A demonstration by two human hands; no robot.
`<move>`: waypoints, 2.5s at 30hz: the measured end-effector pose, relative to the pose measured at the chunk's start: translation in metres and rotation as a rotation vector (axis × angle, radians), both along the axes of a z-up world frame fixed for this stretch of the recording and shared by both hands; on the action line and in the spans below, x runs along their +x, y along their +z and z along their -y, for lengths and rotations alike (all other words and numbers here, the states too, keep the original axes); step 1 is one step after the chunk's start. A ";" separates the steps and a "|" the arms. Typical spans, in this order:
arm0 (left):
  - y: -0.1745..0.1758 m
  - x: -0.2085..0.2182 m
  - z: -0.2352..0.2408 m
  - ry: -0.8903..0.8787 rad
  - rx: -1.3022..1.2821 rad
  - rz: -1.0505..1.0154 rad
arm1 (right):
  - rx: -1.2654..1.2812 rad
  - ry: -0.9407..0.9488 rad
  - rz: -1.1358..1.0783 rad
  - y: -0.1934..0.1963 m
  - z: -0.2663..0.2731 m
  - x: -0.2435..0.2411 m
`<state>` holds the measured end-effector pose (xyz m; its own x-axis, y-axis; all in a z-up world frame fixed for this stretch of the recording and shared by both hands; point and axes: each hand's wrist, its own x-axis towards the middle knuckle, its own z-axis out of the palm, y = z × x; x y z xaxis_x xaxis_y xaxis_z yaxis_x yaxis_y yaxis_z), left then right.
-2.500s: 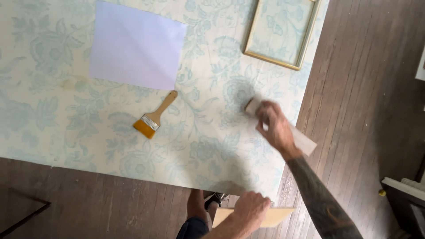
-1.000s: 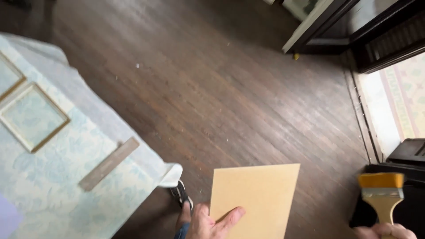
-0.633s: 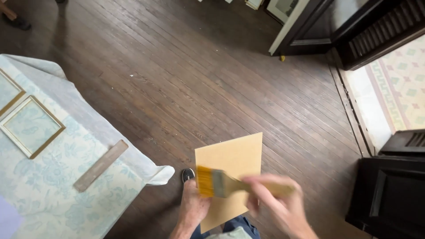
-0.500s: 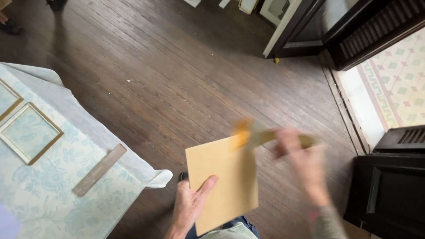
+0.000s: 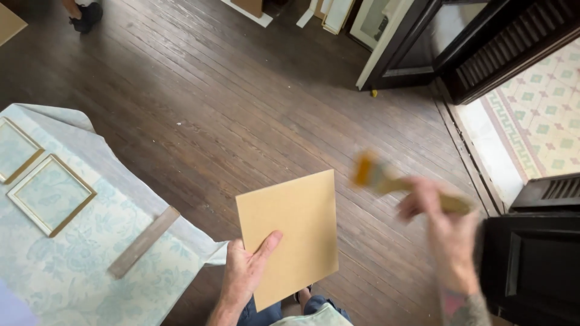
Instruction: Sanding a board and then mounting fabric onto a cardboard backing using masking tape.
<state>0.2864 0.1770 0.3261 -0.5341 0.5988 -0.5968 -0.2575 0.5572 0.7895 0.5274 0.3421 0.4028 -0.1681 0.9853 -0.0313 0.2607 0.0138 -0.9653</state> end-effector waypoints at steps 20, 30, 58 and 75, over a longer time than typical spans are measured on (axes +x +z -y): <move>0.045 -0.024 -0.033 0.192 0.226 0.229 | 0.714 1.565 0.402 0.062 0.013 0.028; 0.027 -0.020 -0.053 0.033 0.278 0.346 | 0.969 1.643 0.407 0.056 0.049 -0.011; 0.053 -0.009 -0.047 0.392 0.344 0.478 | 0.594 1.298 0.159 0.067 0.073 -0.031; 0.013 -0.046 -0.005 0.122 0.457 0.418 | 0.275 1.219 0.071 0.102 -0.028 0.024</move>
<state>0.2406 0.1820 0.3391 -0.3915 0.7922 -0.4681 -0.6366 0.1341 0.7595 0.5511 0.3701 0.5046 -0.9809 0.1647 0.1040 -0.0121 0.4814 -0.8764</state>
